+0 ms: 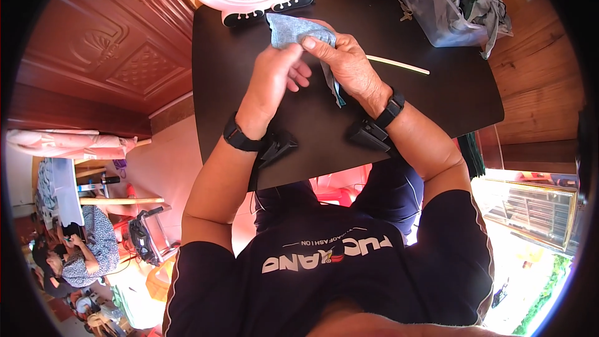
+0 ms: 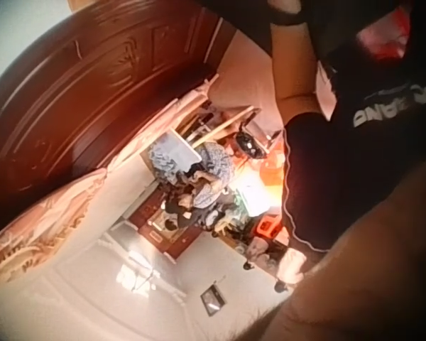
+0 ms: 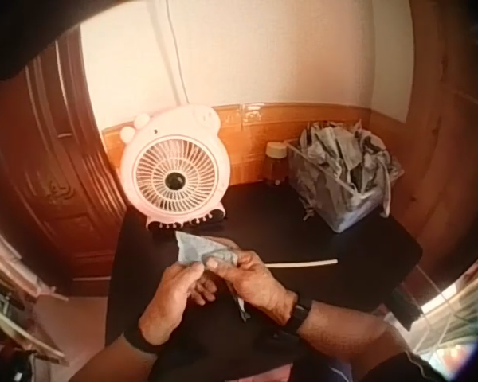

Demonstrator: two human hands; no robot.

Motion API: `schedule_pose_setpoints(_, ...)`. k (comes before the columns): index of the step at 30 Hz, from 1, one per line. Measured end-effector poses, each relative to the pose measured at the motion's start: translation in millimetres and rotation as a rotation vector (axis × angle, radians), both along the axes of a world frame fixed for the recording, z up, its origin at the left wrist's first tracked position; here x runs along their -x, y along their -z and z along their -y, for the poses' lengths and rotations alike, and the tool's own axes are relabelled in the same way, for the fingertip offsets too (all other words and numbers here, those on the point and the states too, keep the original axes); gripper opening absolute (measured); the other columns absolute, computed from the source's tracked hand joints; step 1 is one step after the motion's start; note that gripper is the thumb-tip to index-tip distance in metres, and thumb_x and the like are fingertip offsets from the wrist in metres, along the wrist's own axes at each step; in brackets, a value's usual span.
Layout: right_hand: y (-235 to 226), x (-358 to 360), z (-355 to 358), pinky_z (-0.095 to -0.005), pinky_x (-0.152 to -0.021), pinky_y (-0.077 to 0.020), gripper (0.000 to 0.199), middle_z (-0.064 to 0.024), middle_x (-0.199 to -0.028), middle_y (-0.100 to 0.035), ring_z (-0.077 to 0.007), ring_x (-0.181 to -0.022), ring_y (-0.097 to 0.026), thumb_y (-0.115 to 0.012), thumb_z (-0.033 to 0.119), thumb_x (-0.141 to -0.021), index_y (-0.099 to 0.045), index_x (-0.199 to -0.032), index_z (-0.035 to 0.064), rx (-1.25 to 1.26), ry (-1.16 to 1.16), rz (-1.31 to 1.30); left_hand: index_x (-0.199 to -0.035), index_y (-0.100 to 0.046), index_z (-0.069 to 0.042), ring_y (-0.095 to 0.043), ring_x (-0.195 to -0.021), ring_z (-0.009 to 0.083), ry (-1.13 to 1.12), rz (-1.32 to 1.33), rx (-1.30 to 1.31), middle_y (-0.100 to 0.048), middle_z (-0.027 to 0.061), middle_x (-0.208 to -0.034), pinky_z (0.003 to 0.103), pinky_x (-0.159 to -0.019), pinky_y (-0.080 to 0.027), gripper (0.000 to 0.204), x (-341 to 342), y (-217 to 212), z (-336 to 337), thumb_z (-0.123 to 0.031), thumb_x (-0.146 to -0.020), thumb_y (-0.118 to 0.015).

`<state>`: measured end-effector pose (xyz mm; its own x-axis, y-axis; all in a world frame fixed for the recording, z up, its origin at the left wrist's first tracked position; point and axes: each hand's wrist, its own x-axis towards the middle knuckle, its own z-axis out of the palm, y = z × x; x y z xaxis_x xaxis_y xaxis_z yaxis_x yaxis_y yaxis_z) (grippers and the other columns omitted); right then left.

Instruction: Turning small fabric tubes inside out using a wooden stick.

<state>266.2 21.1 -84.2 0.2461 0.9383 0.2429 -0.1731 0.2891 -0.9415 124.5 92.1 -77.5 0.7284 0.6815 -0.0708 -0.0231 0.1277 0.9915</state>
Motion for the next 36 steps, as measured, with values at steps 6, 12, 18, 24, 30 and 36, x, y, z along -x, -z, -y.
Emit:
schedule_pose_setpoints(6,1.9,9.9,-0.4,-0.0241,-0.082,-0.0439,0.036,-0.0024,-0.093,-0.061,-0.0082,-0.088,-0.054,-0.057,0.028,-0.093,-0.057,-0.116,0.0007,-0.112,0.044,0.148,-0.099,-0.055,0.002,-0.059,-0.065,0.0178,-0.027,0.169,-0.019,-0.06,0.0097,-0.078,0.027,-0.059,-0.045,0.03,0.6,1.1,0.4,-0.026,-0.094,-0.045)
schedule_pose_setpoints(12,-4.9,15.4,9.4,-0.0243,-0.071,-0.0425,0.036,0.0011,-0.072,-0.05,-0.008,-0.071,-0.049,-0.048,0.034,-0.097,-0.05,-0.114,0.0029,0.016,-0.164,0.115,-0.094,-0.057,0.003,-0.056,-0.061,0.0171,-0.057,0.314,-0.045,-0.059,0.0091,-0.074,0.026,-0.056,-0.044,0.024,0.0,3.9,6.3,-0.019,-0.091,-0.046)
schedule_pose_setpoints(18,-4.2,21.5,8.7,-0.0253,-0.079,-0.0434,0.046,0.0005,-0.081,-0.055,-0.0086,-0.079,-0.052,-0.05,0.03,-0.096,-0.04,-0.132,0.0039,-0.056,-0.225,0.027,-0.076,-0.06,0.001,-0.049,-0.052,0.0114,-0.072,0.274,-0.09,-0.054,0.0047,-0.061,0.023,-0.049,-0.037,0.021,3.3,4.6,6.6,-0.015,-0.084,-0.049)
schedule_pose_setpoints(24,-10.1,24.4,12.8,-0.0256,-0.082,-0.0446,0.046,-0.0004,-0.097,-0.063,-0.0084,-0.084,-0.054,-0.059,0.023,-0.091,-0.045,-0.132,0.0048,-0.089,-0.192,-0.025,-0.076,-0.06,0.003,-0.049,-0.057,0.0084,-0.104,0.172,-0.425,-0.055,0.0023,-0.063,0.024,-0.052,-0.039,0.023,-2.6,3.7,18.3,-0.017,-0.084,-0.051)
schedule_pose_setpoints(30,-16.3,9.8,17.2,-0.0294,-0.095,-0.0407,0.045,-0.005,-0.115,-0.06,-0.0117,-0.101,-0.056,-0.066,0.022,-0.084,-0.055,-0.123,0.002,0.178,-0.252,-0.219,-0.089,-0.062,0.003,-0.053,-0.059,0.0107,-0.047,0.133,-0.202,-0.059,0.0033,-0.068,0.025,-0.055,-0.043,0.027,-6.8,4.4,19.6,-0.022,-0.087,-0.052)
schedule_pose_setpoints(36,-6.4,5.6,7.4,-0.0243,-0.078,-0.0451,0.033,-0.0015,-0.089,-0.063,-0.0092,-0.081,-0.056,-0.06,0.01,-0.085,-0.057,-0.116,0.0005,0.101,-0.226,-0.087,-0.103,-0.063,0.0,-0.057,-0.074,0.0088,0.033,0.192,-0.025,-0.063,0.0053,-0.092,0.022,-0.062,-0.045,0.028,3.2,-4.8,-10.2,-0.011,-0.089,-0.042)
